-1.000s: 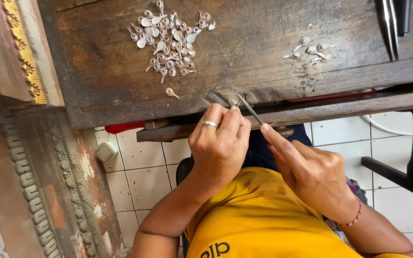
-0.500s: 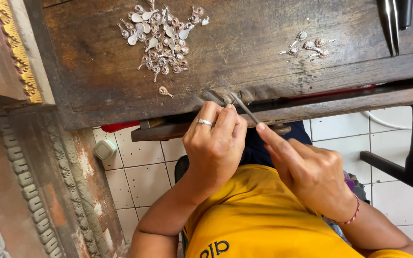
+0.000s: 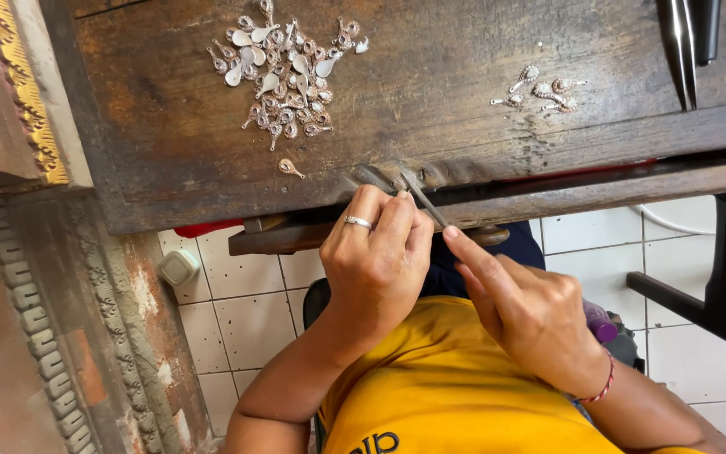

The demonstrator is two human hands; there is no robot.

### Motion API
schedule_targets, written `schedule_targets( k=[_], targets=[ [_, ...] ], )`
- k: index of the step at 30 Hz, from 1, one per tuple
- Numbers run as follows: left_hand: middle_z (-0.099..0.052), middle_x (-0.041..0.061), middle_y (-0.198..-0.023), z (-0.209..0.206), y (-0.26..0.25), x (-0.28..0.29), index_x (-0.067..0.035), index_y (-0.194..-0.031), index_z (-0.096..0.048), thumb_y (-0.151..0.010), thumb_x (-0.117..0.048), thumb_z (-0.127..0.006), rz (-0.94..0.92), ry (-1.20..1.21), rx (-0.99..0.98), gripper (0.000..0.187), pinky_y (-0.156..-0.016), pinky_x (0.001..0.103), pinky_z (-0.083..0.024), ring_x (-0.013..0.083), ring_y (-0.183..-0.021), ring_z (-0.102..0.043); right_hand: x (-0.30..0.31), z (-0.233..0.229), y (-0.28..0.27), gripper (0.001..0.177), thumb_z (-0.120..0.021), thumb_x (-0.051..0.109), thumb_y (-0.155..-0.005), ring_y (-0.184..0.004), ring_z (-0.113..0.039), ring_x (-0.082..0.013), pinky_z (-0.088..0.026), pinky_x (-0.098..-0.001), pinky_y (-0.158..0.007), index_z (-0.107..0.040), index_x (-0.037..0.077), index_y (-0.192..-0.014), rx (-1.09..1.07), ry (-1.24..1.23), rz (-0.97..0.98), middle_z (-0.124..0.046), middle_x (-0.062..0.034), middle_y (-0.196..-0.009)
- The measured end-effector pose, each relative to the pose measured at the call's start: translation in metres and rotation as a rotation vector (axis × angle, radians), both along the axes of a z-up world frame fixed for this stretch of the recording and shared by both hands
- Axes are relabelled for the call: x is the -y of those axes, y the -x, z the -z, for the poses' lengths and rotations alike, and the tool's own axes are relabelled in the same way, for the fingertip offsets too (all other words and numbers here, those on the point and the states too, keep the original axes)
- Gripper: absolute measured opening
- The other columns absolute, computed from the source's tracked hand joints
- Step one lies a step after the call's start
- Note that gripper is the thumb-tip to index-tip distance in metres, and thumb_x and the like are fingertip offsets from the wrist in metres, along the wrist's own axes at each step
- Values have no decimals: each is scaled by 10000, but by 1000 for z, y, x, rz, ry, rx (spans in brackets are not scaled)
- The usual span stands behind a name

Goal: Filing the edges of small metal jewelry components using a hand file at a workbench.

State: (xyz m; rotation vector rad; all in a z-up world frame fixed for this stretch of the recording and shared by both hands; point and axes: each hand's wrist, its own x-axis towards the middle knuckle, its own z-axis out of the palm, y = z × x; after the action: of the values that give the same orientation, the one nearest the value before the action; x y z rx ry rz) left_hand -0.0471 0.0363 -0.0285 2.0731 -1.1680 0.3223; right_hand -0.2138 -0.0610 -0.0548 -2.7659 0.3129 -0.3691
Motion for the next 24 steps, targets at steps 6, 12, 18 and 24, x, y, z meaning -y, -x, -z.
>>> schedule_targets(
  k=[6,12,18,24],
  targets=[
    [-432,82,-722,0,1,1,-32,-774,-504,-901,120,-604,-24,3,-15,222,-576,417,-429,293,-604,-452,13,6,-43,405,-573,68,-1046,-1124,-757,-189,-595,-298,-843,-535,45,-1448,115,-515,-20,-680,-107,-1400],
    [-645,9,-873,-14,0,-12,-58,-1126,-709,-919,-23,-654,4,232,-744,217,-653,209,-544,70,-725,-585,41,-25,-19,381,-465,107,-1067,-373,-435,-53,-339,-158,-394,-466,7,-1435,244,-840,152,-510,11,-537],
    [-772,82,-930,-11,-2,0,-4,-1042,-744,-935,-66,-691,102,446,-1347,135,-734,218,-649,106,-765,-742,99,-54,-33,366,-337,154,-1271,-429,-340,-114,-281,-229,-401,-301,-38,-1581,568,-612,104,-360,-60,-655],
    [-765,232,-1021,-8,-2,5,35,-1212,-701,-980,-21,-534,193,489,-1416,291,-824,286,-673,230,-888,-775,124,-56,-66,254,-364,-15,-1265,-491,-417,-188,-313,-253,-361,-355,-155,-1477,501,-466,83,-498,-316,-1357]
  ],
)
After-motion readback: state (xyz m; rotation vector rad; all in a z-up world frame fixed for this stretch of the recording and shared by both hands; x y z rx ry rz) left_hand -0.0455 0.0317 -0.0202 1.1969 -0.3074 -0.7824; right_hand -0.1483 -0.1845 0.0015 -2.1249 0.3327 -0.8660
